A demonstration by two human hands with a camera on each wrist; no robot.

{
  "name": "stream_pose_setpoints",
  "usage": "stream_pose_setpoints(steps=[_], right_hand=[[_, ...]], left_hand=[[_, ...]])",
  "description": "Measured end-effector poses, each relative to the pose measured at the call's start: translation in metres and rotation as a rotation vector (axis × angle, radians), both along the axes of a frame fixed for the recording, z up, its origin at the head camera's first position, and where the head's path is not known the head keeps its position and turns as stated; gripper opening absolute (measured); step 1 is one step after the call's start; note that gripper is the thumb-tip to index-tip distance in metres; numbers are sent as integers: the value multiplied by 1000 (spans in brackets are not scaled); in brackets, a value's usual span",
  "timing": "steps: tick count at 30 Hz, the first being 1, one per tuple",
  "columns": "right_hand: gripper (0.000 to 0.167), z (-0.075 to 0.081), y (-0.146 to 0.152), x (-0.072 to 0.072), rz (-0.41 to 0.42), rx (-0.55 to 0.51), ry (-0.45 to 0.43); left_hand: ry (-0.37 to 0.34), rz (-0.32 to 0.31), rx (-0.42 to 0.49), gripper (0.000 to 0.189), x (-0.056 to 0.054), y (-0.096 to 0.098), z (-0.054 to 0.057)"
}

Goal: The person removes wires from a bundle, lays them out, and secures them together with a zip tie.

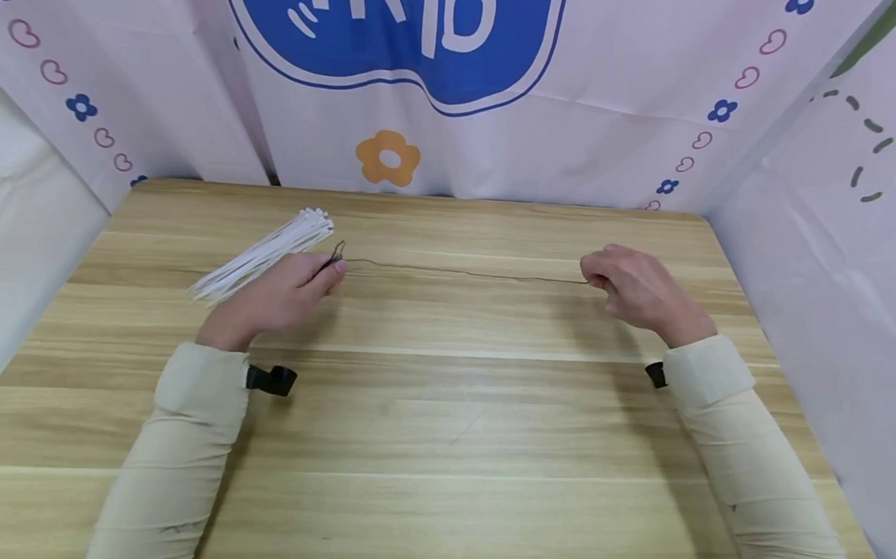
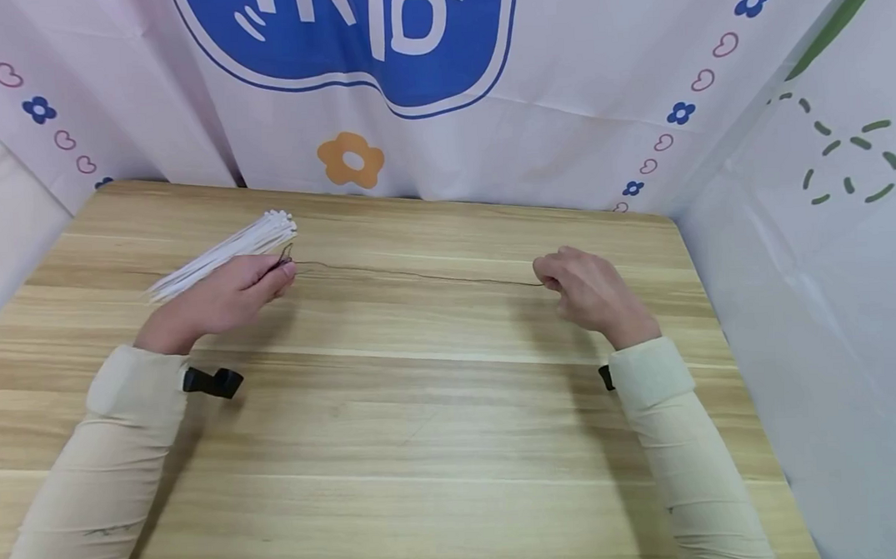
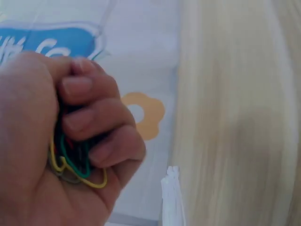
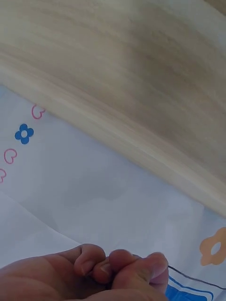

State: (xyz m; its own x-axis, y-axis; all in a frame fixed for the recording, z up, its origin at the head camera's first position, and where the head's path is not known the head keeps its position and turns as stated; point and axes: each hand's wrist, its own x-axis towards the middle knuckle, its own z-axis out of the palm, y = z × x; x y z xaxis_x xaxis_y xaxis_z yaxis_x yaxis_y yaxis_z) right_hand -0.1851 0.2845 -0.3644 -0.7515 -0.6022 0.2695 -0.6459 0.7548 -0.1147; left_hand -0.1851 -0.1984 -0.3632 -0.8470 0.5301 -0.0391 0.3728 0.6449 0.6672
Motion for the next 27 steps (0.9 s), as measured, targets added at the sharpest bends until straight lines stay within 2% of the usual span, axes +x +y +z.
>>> stream_pose_setpoints(steps=[2,7,12,17,20,23,27], right_hand=[[35,-1,2,1,-4,-8,-5],[35,-4,3,1,1,-26,-13],[36,-4,5,0,2,-60,-34],[36,1,8,-3,-38,-61,-72],[35,4,10,-3,-79,-52,-114],[30,6,11,-3,-110,-44,-171],[16,6,10,-5,-135,-30,-251]], left_hand=[[14,-4,24,42,-1,-3,0],[0,-44,58,39,-2,-2,-1],[27,-50,-16,37,-1,-2,-4],[122,-167,-122,31,4,-4,-5],[167,-211,-181,33,6,-2,-4],[165,-217,-198,33,5,-1,-4],[160,-180,-230,32,-1,-1,-5]])
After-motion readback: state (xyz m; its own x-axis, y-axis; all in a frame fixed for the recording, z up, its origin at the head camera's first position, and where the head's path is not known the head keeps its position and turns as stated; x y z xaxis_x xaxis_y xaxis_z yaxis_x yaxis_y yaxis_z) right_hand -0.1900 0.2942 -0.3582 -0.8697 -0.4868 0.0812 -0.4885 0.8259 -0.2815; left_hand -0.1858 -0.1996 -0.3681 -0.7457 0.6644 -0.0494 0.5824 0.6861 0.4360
